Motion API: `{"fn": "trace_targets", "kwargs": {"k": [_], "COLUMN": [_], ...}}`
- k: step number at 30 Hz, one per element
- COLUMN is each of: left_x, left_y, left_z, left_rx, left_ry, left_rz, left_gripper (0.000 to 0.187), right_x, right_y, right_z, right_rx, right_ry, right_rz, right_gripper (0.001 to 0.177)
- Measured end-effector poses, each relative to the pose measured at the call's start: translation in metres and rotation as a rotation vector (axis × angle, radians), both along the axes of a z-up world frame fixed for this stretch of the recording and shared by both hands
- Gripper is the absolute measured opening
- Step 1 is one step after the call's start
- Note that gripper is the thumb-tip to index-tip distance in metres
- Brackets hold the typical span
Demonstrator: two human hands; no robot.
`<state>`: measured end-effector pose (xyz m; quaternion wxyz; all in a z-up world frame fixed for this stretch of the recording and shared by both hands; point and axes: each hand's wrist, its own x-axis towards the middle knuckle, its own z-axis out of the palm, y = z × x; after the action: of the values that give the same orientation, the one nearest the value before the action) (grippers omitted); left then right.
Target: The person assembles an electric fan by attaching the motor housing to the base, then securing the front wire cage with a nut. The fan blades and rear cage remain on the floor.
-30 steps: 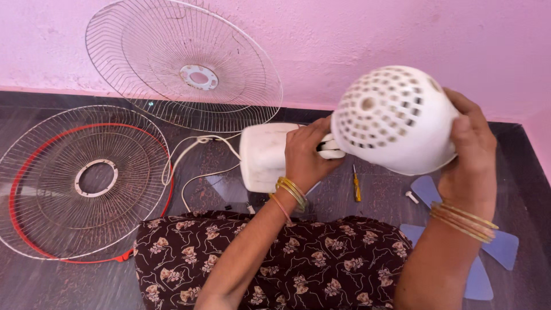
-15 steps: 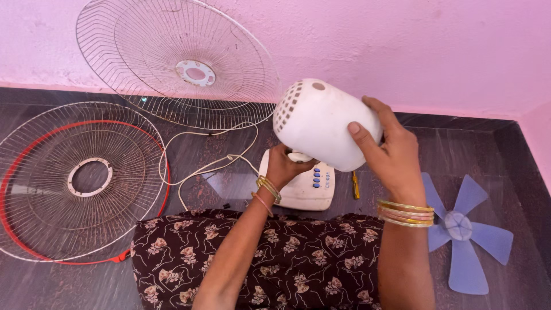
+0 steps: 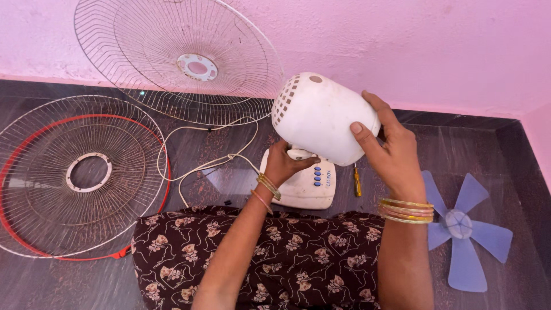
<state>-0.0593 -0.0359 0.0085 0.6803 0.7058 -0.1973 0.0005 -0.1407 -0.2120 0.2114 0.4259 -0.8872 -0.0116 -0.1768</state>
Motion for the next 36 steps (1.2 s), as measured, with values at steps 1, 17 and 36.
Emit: {"fn": "trace_targets", "kwargs": {"k": [1, 17, 36], "left_x": [0.001, 0.009, -0.004], "left_y": [0.002, 0.041, 0.006], "left_z": [0.000, 0.179, 0.188], "left_rx": [0.047, 0.534, 0.550], "left_ry": [0.032, -0.690, -0.848], "left_rz": [-0.031, 0.284, 0.391], "left_gripper": [0.067, 0.090, 0.059], "right_x": [-0.001, 0.004, -0.010], "right_y": [0.000, -0.013, -0.046], "right_z": [0.001, 0.003, -0.030], "right_rx": [-0.010, -0.075, 0.505], "right_ry": [-0.003, 0.037, 0.009], "right_rz": [0.000, 0.028, -0.198], "right_gripper": [0.061, 0.073, 0.059]}}
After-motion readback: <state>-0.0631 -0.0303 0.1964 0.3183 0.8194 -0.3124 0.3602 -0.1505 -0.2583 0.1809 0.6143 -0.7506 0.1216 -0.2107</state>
